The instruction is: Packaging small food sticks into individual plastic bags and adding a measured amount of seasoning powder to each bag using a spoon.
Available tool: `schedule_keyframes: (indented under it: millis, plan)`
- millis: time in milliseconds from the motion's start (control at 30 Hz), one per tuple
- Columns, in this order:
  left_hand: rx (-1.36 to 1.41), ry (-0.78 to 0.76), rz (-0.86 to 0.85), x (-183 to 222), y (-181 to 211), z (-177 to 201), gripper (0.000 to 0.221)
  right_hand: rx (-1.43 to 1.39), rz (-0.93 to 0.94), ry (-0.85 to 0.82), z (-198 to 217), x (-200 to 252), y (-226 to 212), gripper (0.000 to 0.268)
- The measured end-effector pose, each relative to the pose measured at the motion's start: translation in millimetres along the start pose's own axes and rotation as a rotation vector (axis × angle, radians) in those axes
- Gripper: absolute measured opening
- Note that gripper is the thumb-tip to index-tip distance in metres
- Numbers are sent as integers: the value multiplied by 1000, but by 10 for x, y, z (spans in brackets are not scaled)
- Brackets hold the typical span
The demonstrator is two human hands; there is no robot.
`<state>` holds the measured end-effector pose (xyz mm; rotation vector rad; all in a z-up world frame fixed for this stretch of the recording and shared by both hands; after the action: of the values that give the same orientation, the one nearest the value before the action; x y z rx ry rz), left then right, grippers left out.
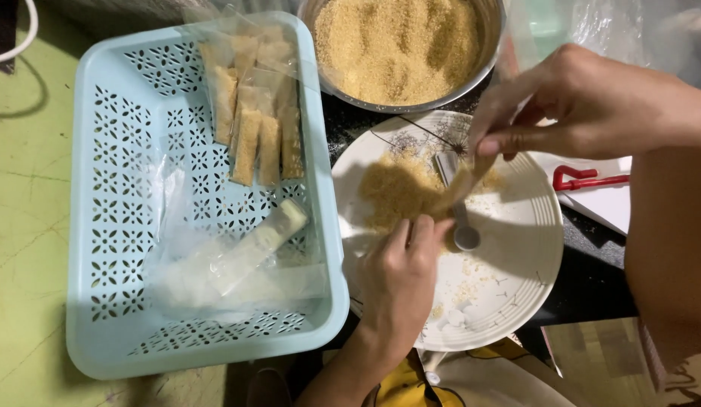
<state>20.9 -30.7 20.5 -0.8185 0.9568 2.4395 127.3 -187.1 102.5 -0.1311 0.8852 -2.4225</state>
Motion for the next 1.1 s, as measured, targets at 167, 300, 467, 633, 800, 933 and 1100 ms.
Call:
schedule_keyframes:
  millis: [167,300,467,633,800,933,1100]
  plan:
    - [-80,2,-4,-47,58,89,48,-14,14,47,-28,-89,-190,18]
    - [-11,42,-12,-73,148,374,52,3,-162,200,21,-125,-98,13]
    - [24,173,13,-185,-21,1065,36,-508,-292,503,47,-414,-224,14]
    - [-87,211,112,-251,-535,1477,25,-374,-287,371,-335,-1157,-609,14]
    - [-181,255,216,-268,-859,1627,19,171,131,215,-1013,-1753,-476,10]
    - [-148,227,148,-333,-925,1653,19,229,138,279,-1036,-1931,-221,8]
    - [-105,169,249,-265,-1162,1626,20,286,131,369,-848,-1758,-449,24]
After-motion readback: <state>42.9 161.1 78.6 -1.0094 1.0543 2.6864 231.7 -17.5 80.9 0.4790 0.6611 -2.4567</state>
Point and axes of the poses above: each hand's wrist, its own x-axis away from the middle knuckle, its own z-axis out of the back of the hand, y = z × x, the point moved 7 cm from there along -x, towards the middle knuckle, and after that the axes turned 13 degrees about y, right-handed, at the moved point
